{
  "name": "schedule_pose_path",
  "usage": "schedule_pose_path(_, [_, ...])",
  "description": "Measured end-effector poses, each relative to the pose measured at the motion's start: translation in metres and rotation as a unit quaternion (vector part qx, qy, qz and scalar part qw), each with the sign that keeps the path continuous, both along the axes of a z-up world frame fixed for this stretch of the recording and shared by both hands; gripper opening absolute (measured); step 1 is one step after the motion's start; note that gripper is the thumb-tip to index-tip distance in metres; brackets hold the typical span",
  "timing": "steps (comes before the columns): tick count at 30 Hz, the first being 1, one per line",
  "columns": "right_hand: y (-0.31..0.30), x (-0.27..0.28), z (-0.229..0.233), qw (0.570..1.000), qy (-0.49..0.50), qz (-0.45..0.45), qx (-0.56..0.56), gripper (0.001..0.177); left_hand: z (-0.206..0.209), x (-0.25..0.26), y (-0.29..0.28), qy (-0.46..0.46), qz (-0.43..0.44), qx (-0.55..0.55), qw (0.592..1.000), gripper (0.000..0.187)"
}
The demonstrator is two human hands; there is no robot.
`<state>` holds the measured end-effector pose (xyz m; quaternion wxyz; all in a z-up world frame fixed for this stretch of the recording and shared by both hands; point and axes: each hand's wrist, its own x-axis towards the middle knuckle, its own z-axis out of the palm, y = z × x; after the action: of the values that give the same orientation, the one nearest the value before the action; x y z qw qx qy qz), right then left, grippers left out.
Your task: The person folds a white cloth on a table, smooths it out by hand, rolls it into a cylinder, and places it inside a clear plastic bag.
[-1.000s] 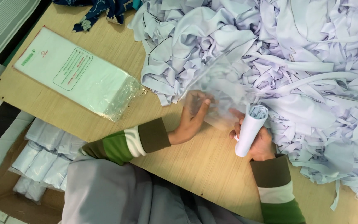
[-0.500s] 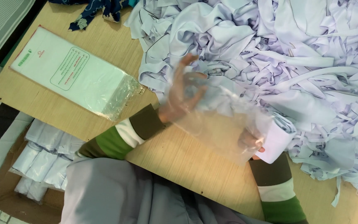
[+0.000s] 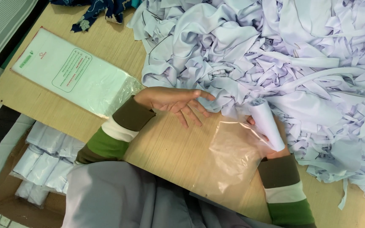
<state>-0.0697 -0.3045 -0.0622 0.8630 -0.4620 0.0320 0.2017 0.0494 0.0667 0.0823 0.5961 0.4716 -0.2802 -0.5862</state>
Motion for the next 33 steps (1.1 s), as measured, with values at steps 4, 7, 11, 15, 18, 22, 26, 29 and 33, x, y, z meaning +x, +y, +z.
schedule_pose_path(4, [0.001, -0.002, 0.004, 1.0, 0.014, 0.006, -0.023, 0.038, -0.037, -0.014, -0.027, -0.072, 0.083, 0.028, 0.994, 0.085])
schedule_pose_path(7, [0.0, -0.002, 0.006, 0.999, 0.024, 0.01, -0.04, 0.039, -0.059, -0.033, -0.05, -0.092, 0.123, 0.073, 0.985, 0.083])
schedule_pose_path(11, [-0.001, -0.005, 0.009, 0.997, 0.041, 0.015, -0.063, 0.04, -0.088, -0.042, -0.067, -0.057, 0.143, -0.009, 0.988, 0.047])
schedule_pose_path(15, [0.0, -0.003, 0.014, 0.995, 0.053, 0.021, -0.084, 0.041, -0.081, -0.045, -0.069, -0.046, 0.253, -0.044, 0.965, 0.015])
schedule_pose_path(18, [0.054, 0.001, 0.088, 0.995, 0.014, -0.03, 0.092, 0.037, -0.105, -0.029, -0.06, -0.09, 0.323, 0.0, 0.942, 0.019])
schedule_pose_path(22, [-0.001, 0.026, 0.018, 0.991, -0.004, -0.079, 0.109, 0.044, -0.097, -0.018, -0.052, -0.118, 0.329, 0.044, 0.936, 0.026])
schedule_pose_path(26, [0.001, 0.027, 0.022, 0.99, -0.005, -0.107, 0.092, 0.049, -0.076, -0.024, -0.054, -0.179, 0.27, 0.12, 0.939, 0.021])
schedule_pose_path(29, [0.007, 0.019, 0.023, 0.99, 0.013, -0.126, 0.06, 0.049, -0.066, -0.029, -0.058, -0.187, 0.262, 0.109, 0.941, 0.02])
schedule_pose_path(33, [-0.001, 0.019, 0.001, 0.988, 0.032, -0.149, 0.023, 0.045, -0.089, -0.032, -0.063, -0.244, 0.253, 0.042, 0.935, 0.021])
